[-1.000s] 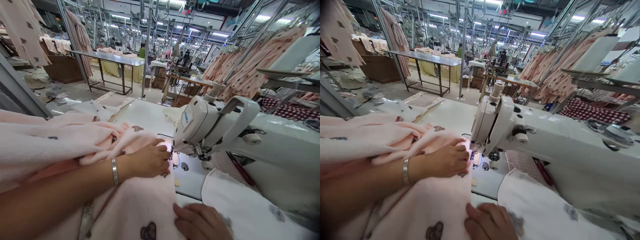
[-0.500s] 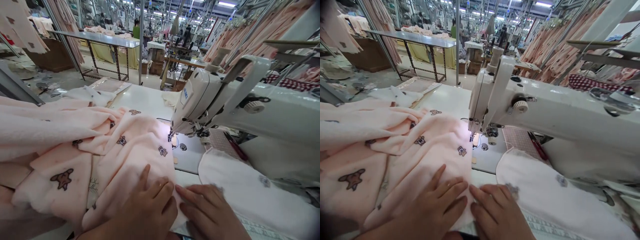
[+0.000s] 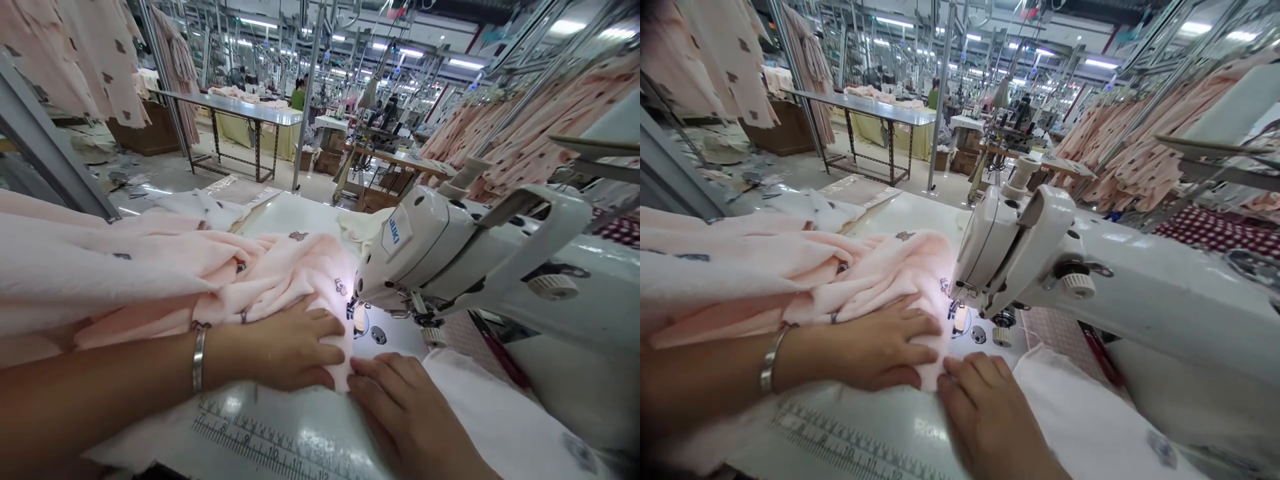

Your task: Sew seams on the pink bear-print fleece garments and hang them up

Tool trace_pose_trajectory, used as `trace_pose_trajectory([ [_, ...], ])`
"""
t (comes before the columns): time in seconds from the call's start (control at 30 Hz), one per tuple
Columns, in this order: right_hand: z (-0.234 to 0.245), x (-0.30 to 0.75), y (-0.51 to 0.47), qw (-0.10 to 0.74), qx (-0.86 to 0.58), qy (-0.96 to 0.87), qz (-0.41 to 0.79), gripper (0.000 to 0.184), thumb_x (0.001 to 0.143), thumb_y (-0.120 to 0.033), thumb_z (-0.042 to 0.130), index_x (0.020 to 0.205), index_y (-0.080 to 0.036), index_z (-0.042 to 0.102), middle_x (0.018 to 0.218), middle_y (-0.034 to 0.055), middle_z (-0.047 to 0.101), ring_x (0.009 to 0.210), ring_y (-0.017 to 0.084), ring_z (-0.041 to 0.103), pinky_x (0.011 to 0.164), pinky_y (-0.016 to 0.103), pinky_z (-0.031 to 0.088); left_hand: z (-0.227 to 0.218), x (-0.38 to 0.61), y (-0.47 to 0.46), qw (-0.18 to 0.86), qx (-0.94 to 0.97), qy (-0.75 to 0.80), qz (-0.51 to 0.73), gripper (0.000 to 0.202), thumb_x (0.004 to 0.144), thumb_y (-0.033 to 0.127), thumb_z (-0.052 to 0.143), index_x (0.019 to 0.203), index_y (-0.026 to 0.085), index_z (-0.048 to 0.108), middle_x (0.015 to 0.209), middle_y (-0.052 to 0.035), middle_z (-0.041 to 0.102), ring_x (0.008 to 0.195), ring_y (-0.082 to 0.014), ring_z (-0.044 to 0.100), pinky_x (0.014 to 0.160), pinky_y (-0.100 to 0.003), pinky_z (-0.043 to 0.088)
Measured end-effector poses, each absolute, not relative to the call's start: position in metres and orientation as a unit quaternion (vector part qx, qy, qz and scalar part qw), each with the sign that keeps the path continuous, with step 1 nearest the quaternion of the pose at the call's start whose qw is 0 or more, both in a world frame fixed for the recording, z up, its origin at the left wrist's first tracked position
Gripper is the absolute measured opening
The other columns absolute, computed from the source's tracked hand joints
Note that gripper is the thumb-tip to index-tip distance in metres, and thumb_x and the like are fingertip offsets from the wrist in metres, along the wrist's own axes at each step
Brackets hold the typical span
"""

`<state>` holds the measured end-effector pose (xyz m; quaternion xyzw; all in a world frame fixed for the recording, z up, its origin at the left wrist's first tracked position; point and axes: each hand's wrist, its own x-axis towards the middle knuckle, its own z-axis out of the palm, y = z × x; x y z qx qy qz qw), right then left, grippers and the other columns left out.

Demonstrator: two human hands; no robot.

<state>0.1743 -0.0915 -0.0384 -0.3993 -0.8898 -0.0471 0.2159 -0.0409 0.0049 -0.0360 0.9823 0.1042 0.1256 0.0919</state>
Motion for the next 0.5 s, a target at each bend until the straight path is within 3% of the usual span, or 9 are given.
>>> trace_pose_trajectory([
  [0.17, -0.042, 0.178, -0.063, 0.191, -0.447, -0.871, -0.07, 0.015, 0.088, -0.015, 0.049, 0.088, -0.018, 0.064, 0.075, 0.0043, 0.06, 0.073, 0.018, 0.05, 0.067, 0.032, 0.036, -0.039, -0.03, 0.046, 0.099, 0.982, 0.069, 0.143, 0.028, 0.093, 0.043, 0.044, 0.094, 0.02, 0.059, 0.108, -0.0073, 0.057, 0.092, -0.0204, 0.051, 0.093, -0.039, 0.033],
  [0.3, -0.051, 0.182, -0.053, 0.178, -0.459, -0.865, -0.094, 0.018, 0.089, -0.015, 0.048, 0.093, -0.018, 0.065, 0.078, 0.0055, 0.061, 0.069, 0.017, 0.052, 0.076, 0.037, 0.039, -0.038, -0.021, 0.068, 0.109, 0.979, 0.066, 0.159, 0.023, 0.093, 0.037, 0.045, 0.084, 0.019, 0.057, 0.095, -0.0047, 0.058, 0.086, -0.0179, 0.051, 0.087, -0.034, 0.034],
  [0.5, -0.057, 0.183, -0.051, 0.178, -0.472, -0.858, -0.1, 0.021, 0.09, -0.016, 0.044, 0.094, -0.017, 0.065, 0.081, 0.0066, 0.062, 0.068, 0.017, 0.052, 0.074, 0.035, 0.041, -0.036, -0.013, 0.084, 0.111, 0.974, 0.081, 0.179, 0.023, 0.091, 0.036, 0.049, 0.077, 0.02, 0.056, 0.086, -0.0025, 0.057, 0.081, -0.0168, 0.049, 0.081, -0.032, 0.034],
])
